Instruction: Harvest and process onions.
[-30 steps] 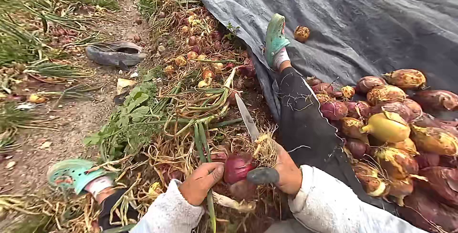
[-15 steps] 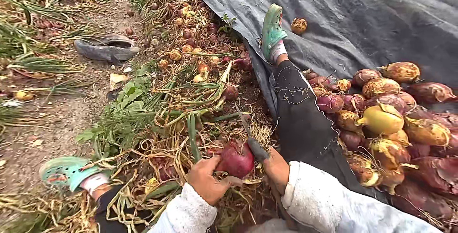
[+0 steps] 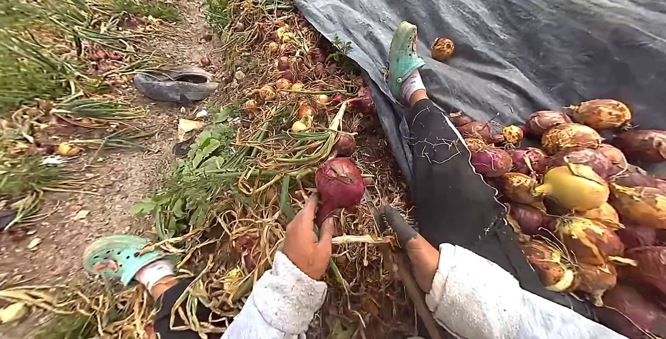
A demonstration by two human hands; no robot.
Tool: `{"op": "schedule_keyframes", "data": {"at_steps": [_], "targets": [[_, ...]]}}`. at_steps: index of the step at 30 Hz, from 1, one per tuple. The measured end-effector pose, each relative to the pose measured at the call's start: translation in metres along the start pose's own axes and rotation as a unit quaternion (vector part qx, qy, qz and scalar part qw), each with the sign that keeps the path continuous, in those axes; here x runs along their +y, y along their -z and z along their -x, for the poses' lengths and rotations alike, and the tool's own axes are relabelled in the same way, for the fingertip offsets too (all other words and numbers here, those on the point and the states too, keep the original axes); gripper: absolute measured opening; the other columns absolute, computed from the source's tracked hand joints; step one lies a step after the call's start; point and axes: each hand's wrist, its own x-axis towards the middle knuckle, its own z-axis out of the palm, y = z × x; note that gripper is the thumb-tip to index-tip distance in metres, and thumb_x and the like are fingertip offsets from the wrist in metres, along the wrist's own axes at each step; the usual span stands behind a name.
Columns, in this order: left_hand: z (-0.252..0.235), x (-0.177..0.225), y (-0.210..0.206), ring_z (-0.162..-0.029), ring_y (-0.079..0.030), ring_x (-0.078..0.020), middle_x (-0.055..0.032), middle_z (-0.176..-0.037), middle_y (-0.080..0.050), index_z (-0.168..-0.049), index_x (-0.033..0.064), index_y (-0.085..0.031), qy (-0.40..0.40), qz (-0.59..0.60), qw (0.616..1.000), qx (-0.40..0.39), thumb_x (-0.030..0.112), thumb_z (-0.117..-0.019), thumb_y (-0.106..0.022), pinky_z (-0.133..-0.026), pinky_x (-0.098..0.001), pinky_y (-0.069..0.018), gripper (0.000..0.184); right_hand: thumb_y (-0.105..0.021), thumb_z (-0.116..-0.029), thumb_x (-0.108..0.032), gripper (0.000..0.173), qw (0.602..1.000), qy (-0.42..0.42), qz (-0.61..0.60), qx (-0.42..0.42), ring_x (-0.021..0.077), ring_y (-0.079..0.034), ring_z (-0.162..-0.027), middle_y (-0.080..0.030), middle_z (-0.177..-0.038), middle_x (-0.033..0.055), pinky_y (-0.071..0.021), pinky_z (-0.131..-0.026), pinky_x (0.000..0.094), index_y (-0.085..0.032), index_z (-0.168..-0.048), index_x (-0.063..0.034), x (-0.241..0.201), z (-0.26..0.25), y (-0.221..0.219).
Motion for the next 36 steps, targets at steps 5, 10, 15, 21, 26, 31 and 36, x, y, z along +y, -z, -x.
{"op": "schedule_keyframes", "data": {"at_steps": [5, 10, 15, 21, 26, 31, 36], "targets": [[0.051, 0.022, -0.03, -0.093, -0.074, -0.0393, -0.0282, -0.103, -0.073, -0.122, -0.0172, -0.065, -0.098, -0.042, 0.994, -0.026, 0.0, -0.0823, -0.062, -0.088, -0.0457, -0.0593, 0.043, -0.039, -0.1068, -0.025, 0.02, 0.991, 0.092, -0.036, -0.087, 0.0044, -0.058, -0.059, -0.06, -0.071, -0.005, -0.0514, -0.058, 0.022, -0.053, -0.105, -0.0098, 0.03, -0.015, 0.008], [0.051, 0.035, -0.033, -0.089, -0.07, -0.0318, -0.0297, -0.103, -0.067, -0.111, -0.0117, -0.072, -0.115, -0.035, 0.992, 0.05, 0.001, -0.0752, -0.06, -0.081, -0.0336, -0.0588, 0.04, -0.084, -0.0736, -0.042, 0.035, 0.97, 0.153, -0.087, -0.169, 0.0019, -0.062, -0.056, -0.064, -0.066, -0.0082, -0.0516, -0.053, 0.0176, -0.063, -0.088, -0.0185, 0.038, -0.018, 0.01], [0.046, 0.054, -0.034, -0.088, -0.069, -0.0338, -0.0308, -0.102, -0.065, -0.111, -0.0112, -0.073, -0.124, -0.035, 0.99, 0.048, -0.001, -0.0756, -0.058, -0.08, -0.0341, -0.0583, 0.04, -0.087, -0.0725, -0.038, 0.032, 0.954, 0.184, -0.171, -0.161, 0.0028, -0.061, -0.056, -0.064, -0.065, -0.005, -0.051, -0.054, 0.0173, -0.066, -0.082, -0.0153, 0.039, -0.003, -0.001], [0.035, 0.076, -0.049, -0.09, -0.07, -0.0403, -0.0324, -0.108, -0.066, -0.117, -0.0121, -0.07, -0.143, -0.033, 0.989, -0.01, -0.005, -0.0744, -0.06, -0.079, -0.0415, -0.0602, 0.044, -0.07, -0.0904, -0.026, 0.017, 0.942, 0.211, -0.242, -0.098, 0.002, -0.056, -0.047, -0.059, -0.057, -0.0038, -0.048, -0.047, 0.0169, -0.064, -0.079, -0.0139, 0.031, 0.005, 0.003], [0.018, 0.094, -0.065, -0.09, -0.071, -0.0366, -0.025, -0.107, -0.069, -0.119, -0.0007, -0.073, -0.229, 0.017, 0.973, -0.01, -0.002, -0.0814, -0.064, -0.079, -0.0416, -0.0606, 0.039, -0.032, -0.1071, -0.04, 0.049, 0.942, 0.274, -0.19, -0.037, -0.0011, -0.049, -0.042, -0.051, -0.052, -0.0057, -0.0414, -0.041, 0.0133, -0.055, -0.07, -0.0173, 0.007, 0.024, 0.027], [-0.013, 0.113, -0.11, -0.081, -0.074, -0.0287, -0.0134, -0.087, -0.074, -0.109, 0.0009, -0.075, -0.347, 0.0, 0.936, -0.063, 0.007, -0.0893, -0.067, -0.074, -0.044, -0.0597, 0.022, -0.043, -0.0929, -0.077, 0.061, 0.926, 0.343, -0.146, 0.07, -0.0013, -0.041, -0.036, -0.046, -0.047, -0.0089, -0.0358, -0.036, 0.0144, -0.058, -0.066, -0.0234, 0.001, 0.05, 0.083], [-0.066, 0.156, -0.134, -0.105, -0.07, -0.0359, -0.0196, -0.11, -0.072, -0.127, 0.004, -0.069, -0.255, -0.1, 0.913, -0.302, 0.007, -0.1014, -0.056, -0.088, -0.0531, -0.0538, 0.029, -0.004, -0.1109, -0.032, 0.055, 0.929, 0.284, -0.117, 0.207, -0.0015, -0.037, -0.034, -0.043, -0.046, -0.0099, -0.0332, -0.034, 0.0137, -0.046, -0.077, -0.0185, 0.003, 0.084, 0.103]]}}
